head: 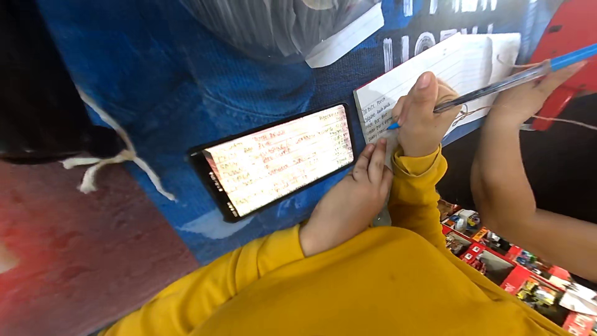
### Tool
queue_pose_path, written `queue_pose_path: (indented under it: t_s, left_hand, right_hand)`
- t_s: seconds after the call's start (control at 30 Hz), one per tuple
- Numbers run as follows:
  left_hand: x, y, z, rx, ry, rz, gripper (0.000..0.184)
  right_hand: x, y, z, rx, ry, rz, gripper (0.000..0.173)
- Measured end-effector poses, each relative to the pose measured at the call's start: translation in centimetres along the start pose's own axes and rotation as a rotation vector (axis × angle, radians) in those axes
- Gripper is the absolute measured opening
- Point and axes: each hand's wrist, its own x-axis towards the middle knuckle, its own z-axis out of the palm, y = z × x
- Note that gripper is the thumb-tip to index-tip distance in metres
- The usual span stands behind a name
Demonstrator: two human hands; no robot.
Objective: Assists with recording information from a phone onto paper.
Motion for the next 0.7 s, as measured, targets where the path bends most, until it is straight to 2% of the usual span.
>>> queue_pose_path:
  t_s: [0.23, 0.7]
  left_hand:
    - [-0.07, 0.0, -0.02, 0.013, 0.02, 0.002, 0.032]
    - [-0.05, 0.05, 0.05, 0.017, 0.009, -0.007, 0.034]
  right_hand:
    - [-0.01, 0.18, -0.28, 0.041, -0.028, -0.002, 0.045]
    - [0.0, 0.21, 0.08, 0.027, 0.063, -0.011, 0.043]
